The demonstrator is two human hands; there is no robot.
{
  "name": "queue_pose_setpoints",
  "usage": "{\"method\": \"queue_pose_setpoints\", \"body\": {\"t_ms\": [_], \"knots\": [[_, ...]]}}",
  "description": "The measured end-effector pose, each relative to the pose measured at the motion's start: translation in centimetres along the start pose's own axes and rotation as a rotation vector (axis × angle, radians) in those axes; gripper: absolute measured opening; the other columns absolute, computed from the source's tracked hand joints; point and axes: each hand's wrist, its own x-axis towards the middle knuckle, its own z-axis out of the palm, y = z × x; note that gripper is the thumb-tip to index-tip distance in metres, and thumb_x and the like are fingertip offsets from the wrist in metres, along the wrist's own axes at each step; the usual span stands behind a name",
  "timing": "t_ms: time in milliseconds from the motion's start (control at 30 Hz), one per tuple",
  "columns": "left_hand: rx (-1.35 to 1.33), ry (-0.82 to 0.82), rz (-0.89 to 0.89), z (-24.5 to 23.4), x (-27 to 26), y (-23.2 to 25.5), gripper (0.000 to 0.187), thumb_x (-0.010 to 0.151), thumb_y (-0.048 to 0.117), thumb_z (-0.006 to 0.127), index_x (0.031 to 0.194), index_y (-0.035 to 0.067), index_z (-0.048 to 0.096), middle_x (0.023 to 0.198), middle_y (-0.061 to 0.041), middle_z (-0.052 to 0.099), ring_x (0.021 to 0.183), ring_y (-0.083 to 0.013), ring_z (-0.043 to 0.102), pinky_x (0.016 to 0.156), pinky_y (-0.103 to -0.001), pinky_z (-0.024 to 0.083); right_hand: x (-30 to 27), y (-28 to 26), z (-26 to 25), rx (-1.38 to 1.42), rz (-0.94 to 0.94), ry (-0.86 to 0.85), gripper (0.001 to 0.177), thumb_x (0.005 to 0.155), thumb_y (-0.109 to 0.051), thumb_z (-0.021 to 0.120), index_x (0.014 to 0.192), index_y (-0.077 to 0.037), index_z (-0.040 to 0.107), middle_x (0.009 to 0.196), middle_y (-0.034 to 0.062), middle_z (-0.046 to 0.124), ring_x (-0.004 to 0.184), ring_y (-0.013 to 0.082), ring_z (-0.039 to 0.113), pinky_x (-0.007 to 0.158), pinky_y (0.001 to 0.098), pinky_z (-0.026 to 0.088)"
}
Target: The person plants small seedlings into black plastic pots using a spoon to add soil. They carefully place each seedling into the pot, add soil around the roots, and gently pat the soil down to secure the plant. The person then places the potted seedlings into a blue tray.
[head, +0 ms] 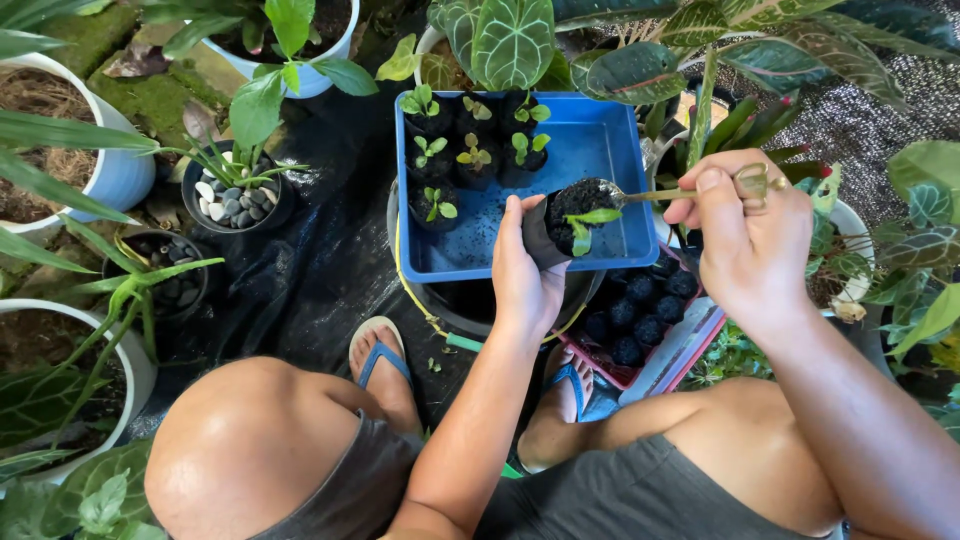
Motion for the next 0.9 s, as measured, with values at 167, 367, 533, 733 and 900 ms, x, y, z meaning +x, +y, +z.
{"method": "queue_pose_setpoints", "body": {"t_ms": [167, 367, 533, 733, 900], "knots": [[-0.038, -0.039, -0.013, -0.6, 0.3, -0.4, 0.028, 0.094, 0.030, 0.043, 0.097, 0.005, 0.054, 0.091, -0.009, 0.061, 0.078, -0.0174, 0.059, 0.070, -0.030, 0.047, 0.1, 0.8, -0.4, 0.018, -0.005, 0.021, 0.018, 0.097, -0.002, 0.036, 0.092, 0.008, 0.050, 0.079, 0.0122, 0.052, 0.064, 0.0151, 0.052, 0.059, 0.0229, 0.042], [-0.061, -0.079, -0.042, -0.6, 0.3, -0.5, 0.029, 0.094, 0.029, 0.042, 0.098, 0.003, 0.053, 0.090, -0.010, 0.060, 0.078, -0.0181, 0.058, 0.070, -0.032, 0.049, 0.3, 1.2, -0.4, 0.061, -0.005, 0.033, 0.016, 0.098, 0.000, 0.036, 0.091, 0.008, 0.048, 0.082, 0.0122, 0.050, 0.064, 0.0150, 0.051, 0.059, 0.0225, 0.042], [-0.035, -0.039, -0.054, -0.5, 0.4, -0.5, 0.028, 0.094, 0.028, 0.041, 0.099, 0.002, 0.051, 0.094, -0.012, 0.058, 0.079, -0.0177, 0.057, 0.069, -0.029, 0.048, 0.3, -0.3, -0.4, -0.096, -0.018, -0.021, 0.019, 0.097, 0.000, 0.037, 0.089, 0.008, 0.052, 0.077, 0.0121, 0.052, 0.063, 0.0159, 0.052, 0.057, 0.0249, 0.041], [-0.005, -0.048, -0.053, -0.9, 0.5, -1.2, 0.029, 0.094, 0.028, 0.041, 0.096, 0.002, 0.052, 0.093, -0.012, 0.059, 0.077, -0.0168, 0.057, 0.067, -0.027, 0.048, 0.3, -2.4, -0.1, -0.304, -0.056, -0.104, 0.015, 0.093, -0.003, 0.042, 0.093, 0.007, 0.053, 0.065, 0.0102, 0.059, 0.051, 0.0164, 0.054, 0.045, 0.0248, 0.039], [-0.015, -0.011, -0.046, -0.7, 0.4, -1.3, 0.028, 0.094, 0.029, 0.041, 0.097, 0.003, 0.052, 0.091, -0.010, 0.058, 0.078, -0.0162, 0.057, 0.070, -0.028, 0.048, 0.0, -3.5, 0.5, -0.359, -0.356, -0.146, 0.003, 0.085, 0.007, 0.051, 0.086, 0.008, 0.054, 0.071, 0.0122, 0.049, 0.056, 0.0202, 0.041, 0.051, 0.0295, 0.036]]}}
